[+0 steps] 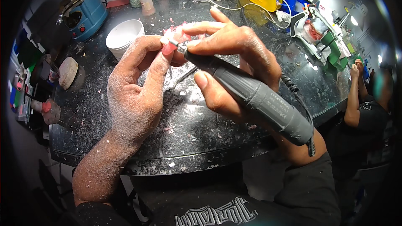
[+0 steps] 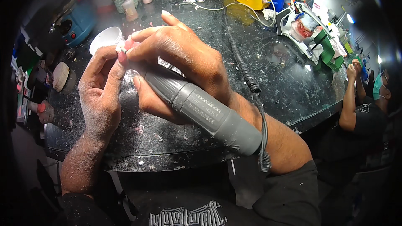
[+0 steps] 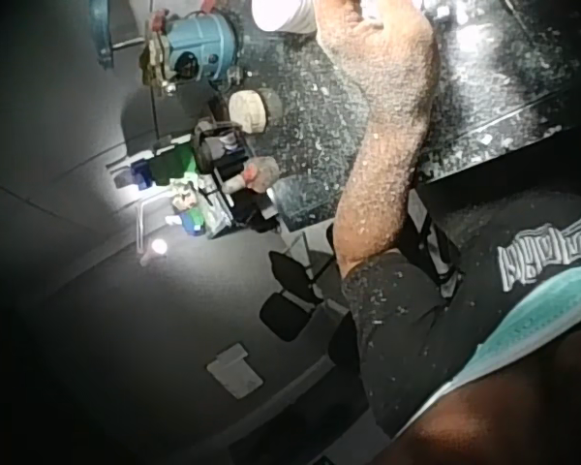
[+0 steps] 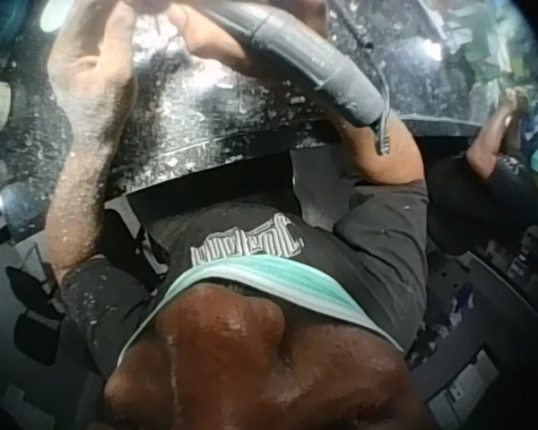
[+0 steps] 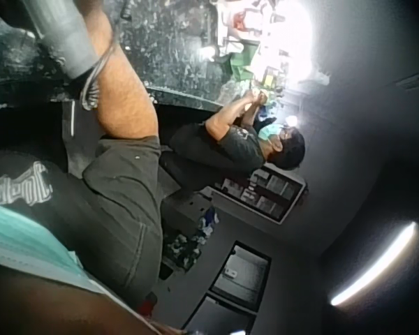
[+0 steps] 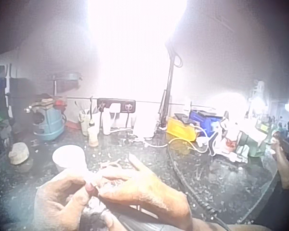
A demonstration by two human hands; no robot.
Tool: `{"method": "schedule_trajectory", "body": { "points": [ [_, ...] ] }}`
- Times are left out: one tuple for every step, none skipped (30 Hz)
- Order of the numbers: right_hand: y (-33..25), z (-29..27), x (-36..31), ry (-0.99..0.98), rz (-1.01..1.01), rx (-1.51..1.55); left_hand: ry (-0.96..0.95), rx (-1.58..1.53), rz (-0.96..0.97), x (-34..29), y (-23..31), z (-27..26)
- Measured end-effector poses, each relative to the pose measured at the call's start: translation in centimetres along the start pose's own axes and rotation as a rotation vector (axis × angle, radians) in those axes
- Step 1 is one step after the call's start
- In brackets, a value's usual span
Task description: The person uses a rotary tool to trim and shape a pink dental prosthesis held in the left hand, then switches to a metal file to smooth the edges. The work is performed at a cluttered bench with debris accumulating on the surface.
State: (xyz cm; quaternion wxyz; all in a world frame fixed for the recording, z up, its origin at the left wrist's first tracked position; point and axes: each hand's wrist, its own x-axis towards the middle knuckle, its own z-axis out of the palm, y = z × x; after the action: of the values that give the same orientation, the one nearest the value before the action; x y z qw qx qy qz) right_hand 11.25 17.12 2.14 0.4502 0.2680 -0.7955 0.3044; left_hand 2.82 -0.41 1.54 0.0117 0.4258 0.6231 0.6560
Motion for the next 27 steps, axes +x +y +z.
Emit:
{"method": "schedule_trajectory", "body": {
  "points": [
    [0.00,0.09,-0.02,0.007,0.008,0.012,-0.001,-0.010,-0.002,-0.02,-0.05,-0.04],
    [-0.07,-0.04,0.11,-0.008,0.004,0.019,-0.001,-0.020,-0.004,-0.04,-0.12,-0.08],
    [-0.06,0.00,0.12,-0.012,0.003,0.024,-0.001,-0.030,-0.006,-0.07,-0.17,-0.13],
    [-0.10,-0.10,0.15,-0.015,0.004,0.025,-0.004,-0.028,-0.011,-0.04,-0.05,-0.07],
    [-0.07,-0.08,0.10,-0.005,0.007,0.024,-0.007,-0.026,-0.015,-0.02,0.14,-0.01],
    [-0.09,-0.09,0.13,0.002,0.009,0.023,-0.010,-0.024,-0.020,0.01,0.25,0.04],
    [-0.07,-0.04,0.09,0.009,0.011,0.025,-0.026,-0.054,-0.020,0.01,0.14,-0.01],
    [-0.11,-0.03,0.12,0.015,0.010,0.028,-0.043,-0.085,-0.020,0.01,-0.05,-0.10],
    [-0.09,0.00,0.09,0.022,0.008,0.032,-0.060,-0.116,-0.020,0.01,-0.15,-0.14],
    [-0.07,0.03,0.11,0.029,0.006,0.036,-0.061,-0.103,-0.022,0.02,-0.08,-0.11],
    [-0.06,0.04,0.12,0.035,0.003,0.041,-0.063,-0.090,-0.023,0.03,0.05,-0.07],
    [0.11,0.00,0.05,0.026,-0.011,0.048,-0.065,-0.078,-0.024,0.04,0.13,-0.04],
    [0.18,0.06,0.03,0.035,-0.015,0.054,-0.058,-0.079,-0.023,0.02,0.05,-0.06],
    [0.25,0.11,0.01,0.045,-0.020,0.060,-0.051,-0.080,-0.022,0.00,-0.09,-0.07],
    [0.31,0.17,0.01,0.055,-0.025,0.065,-0.045,-0.081,-0.021,-0.01,-0.16,-0.09],
    [0.40,0.50,0.01,0.104,-0.008,0.074,-0.040,-0.076,-0.020,-0.01,-0.13,-0.06],
    [0.38,0.55,0.04,0.129,0.001,0.084,-0.036,-0.070,-0.020,-0.02,-0.07,-0.02],
    [0.35,0.60,0.05,0.154,0.010,0.094,-0.031,-0.065,-0.019,-0.02,-0.02,0.02],
    [0.24,0.60,0.13,0.154,0.012,0.108,-0.015,-0.067,-0.011,-0.05,-0.07,0.08],
    [0.24,0.64,0.15,0.157,0.012,0.119,0.001,-0.069,-0.003,-0.10,-0.18,0.17],
    [0.25,0.69,0.18,0.159,0.013,0.130,0.017,-0.071,0.005,-0.13,-0.22,0.19],
    [0.35,0.67,0.11,0.163,0.014,0.134,0.002,-0.050,0.011,-0.10,-0.25,0.12],
    [0.39,0.57,0.10,0.153,0.009,0.129,-0.013,-0.030,0.017,-0.06,-0.31,-0.06],
    [0.44,0.47,0.09,0.142,0.004,0.123,-0.028,-0.010,0.023,-0.03,-0.34,-0.13],
    [0.48,0.46,0.12,0.132,-0.003,0.121,-0.018,-0.009,0.025,-0.05,-0.37,-0.16],
    [0.42,0.17,0.06,0.097,-0.002,0.102,-0.009,-0.009,0.027,-0.10,-0.47,-0.16],
    [0.36,-0.12,0.01,0.063,-0.002,0.082,0.001,-0.008,0.029,-0.12,-0.51,-0.18]
  ]
}}
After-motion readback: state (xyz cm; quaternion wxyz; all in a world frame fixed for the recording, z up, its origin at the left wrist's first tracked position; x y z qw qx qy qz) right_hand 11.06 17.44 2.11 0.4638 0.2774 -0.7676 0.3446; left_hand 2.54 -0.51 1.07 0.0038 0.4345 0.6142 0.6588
